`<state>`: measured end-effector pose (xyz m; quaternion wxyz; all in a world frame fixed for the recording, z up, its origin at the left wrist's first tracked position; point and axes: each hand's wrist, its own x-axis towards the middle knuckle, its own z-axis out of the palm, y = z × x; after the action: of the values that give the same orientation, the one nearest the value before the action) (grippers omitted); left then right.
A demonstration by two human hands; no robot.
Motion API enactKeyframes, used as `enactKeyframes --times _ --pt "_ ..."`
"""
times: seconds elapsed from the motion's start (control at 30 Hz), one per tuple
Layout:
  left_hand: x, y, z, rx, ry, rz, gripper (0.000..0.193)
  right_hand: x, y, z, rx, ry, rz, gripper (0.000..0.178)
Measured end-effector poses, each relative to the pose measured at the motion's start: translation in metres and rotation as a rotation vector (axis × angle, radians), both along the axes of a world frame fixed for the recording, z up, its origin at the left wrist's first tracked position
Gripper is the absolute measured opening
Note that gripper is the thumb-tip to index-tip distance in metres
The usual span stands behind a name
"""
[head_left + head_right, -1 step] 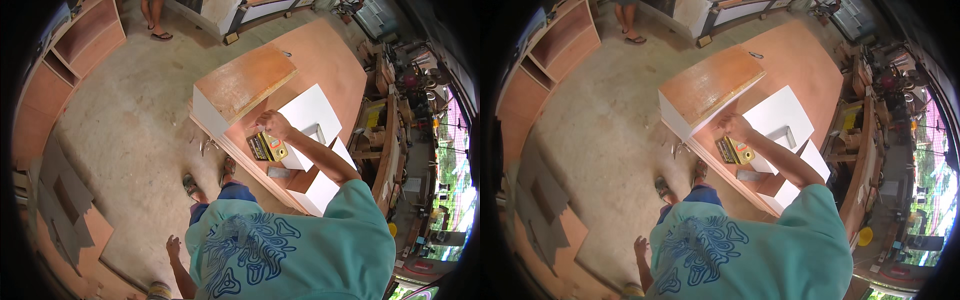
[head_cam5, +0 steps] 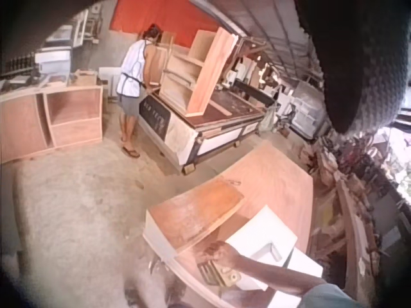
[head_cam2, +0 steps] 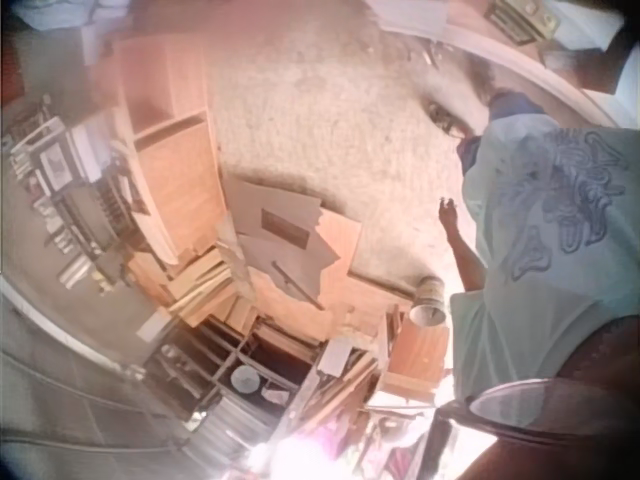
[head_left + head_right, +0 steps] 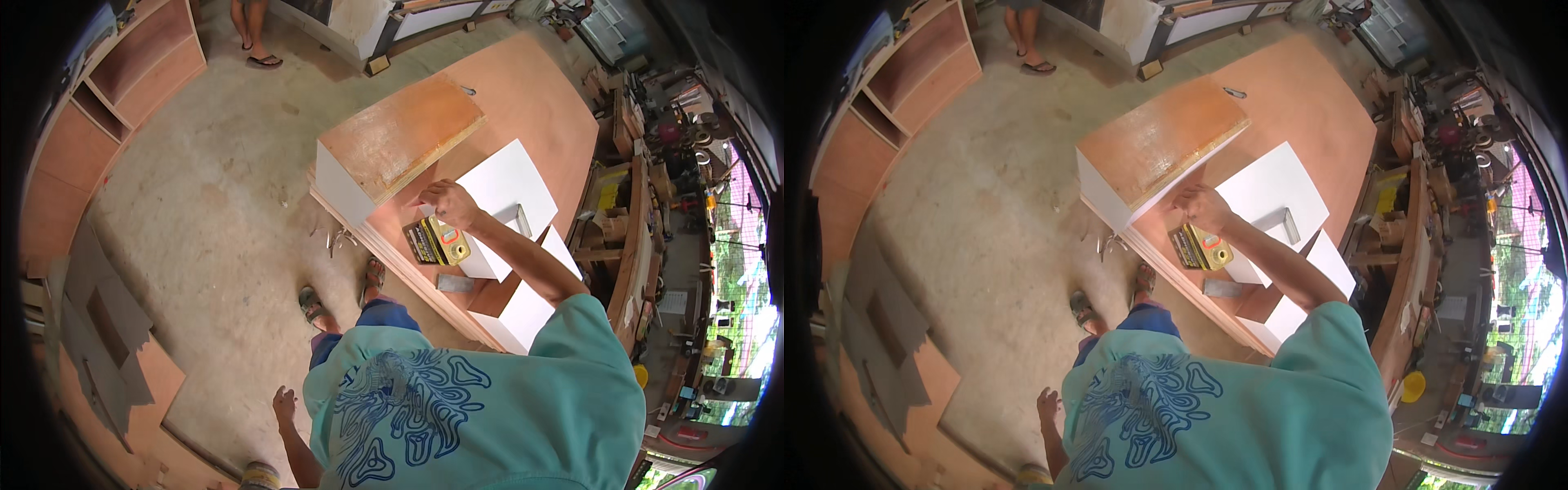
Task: The person smooths a white panel with a sanding block, then flips it to apply adhesive to the edges using a red spreader. They continue spreading adhesive along the edges of the panel in a workshop setting.
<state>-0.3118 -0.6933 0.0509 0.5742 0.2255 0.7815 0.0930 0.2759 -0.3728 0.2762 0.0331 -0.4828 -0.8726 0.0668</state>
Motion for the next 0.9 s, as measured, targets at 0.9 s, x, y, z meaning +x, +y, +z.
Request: enactKeyframes --times 0.9 --pt "-0.028 -0.005 -0.030 -0.081 -0.124 0.015 0.058 -0.060 0.066 0.044 0.013 0.414 -0.744 0.019"
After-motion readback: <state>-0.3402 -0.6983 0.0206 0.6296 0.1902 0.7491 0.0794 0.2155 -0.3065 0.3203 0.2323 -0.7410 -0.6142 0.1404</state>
